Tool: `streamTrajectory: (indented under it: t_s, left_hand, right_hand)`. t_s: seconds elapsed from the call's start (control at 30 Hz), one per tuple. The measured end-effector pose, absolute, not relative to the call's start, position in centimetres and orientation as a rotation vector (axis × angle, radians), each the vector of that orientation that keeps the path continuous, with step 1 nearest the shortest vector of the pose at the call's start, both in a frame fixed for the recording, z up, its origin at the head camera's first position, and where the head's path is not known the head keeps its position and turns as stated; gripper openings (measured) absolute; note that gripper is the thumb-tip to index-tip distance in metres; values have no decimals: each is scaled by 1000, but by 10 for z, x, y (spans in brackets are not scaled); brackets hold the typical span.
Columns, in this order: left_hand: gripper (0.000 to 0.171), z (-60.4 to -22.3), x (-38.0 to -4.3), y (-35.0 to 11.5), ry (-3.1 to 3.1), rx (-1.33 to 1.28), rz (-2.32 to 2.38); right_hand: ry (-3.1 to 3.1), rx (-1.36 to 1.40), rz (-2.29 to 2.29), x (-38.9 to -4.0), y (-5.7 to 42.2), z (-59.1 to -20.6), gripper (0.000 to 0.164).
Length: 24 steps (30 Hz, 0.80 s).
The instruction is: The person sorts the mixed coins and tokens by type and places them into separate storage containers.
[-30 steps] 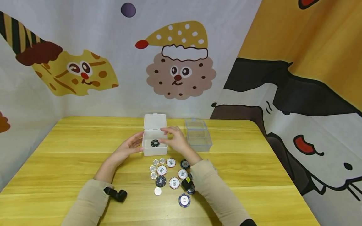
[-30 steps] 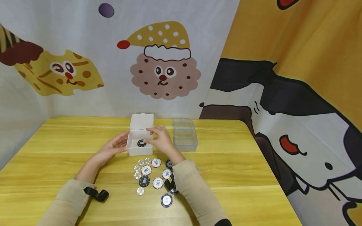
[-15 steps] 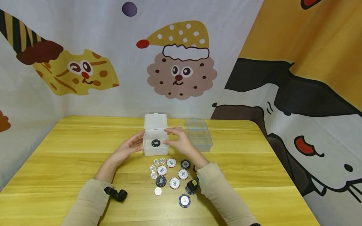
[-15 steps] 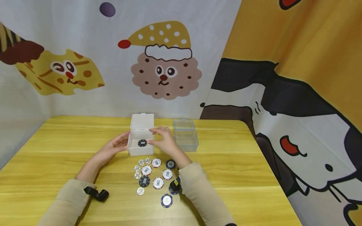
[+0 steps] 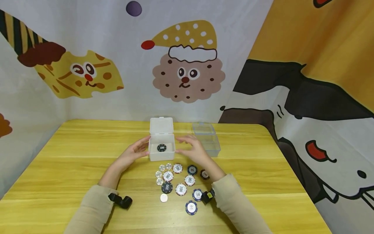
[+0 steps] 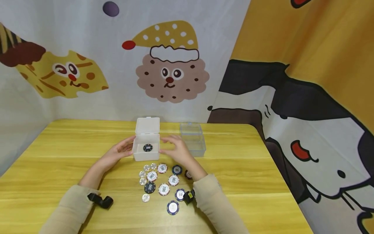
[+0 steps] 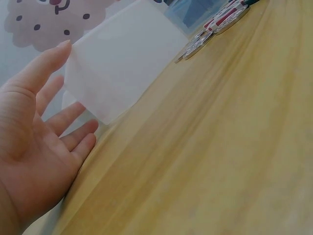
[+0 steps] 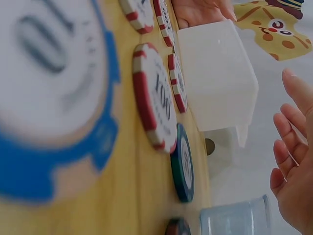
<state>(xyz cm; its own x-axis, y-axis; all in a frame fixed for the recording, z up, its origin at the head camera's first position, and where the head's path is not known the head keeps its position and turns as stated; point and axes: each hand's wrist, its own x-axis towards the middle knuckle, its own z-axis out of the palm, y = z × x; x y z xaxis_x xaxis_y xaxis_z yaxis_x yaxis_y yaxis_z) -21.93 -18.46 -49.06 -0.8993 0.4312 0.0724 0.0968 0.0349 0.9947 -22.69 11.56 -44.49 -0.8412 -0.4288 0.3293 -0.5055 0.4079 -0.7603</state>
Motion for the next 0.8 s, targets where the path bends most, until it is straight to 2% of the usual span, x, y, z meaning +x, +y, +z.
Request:
streamTrajectory:
  t_s: [0.8]
  left_hand:
    - [64,-494,-220,-185,2058,546,1964]
  right_hand:
    - [-2606,905,1426,-193,168,-452,48]
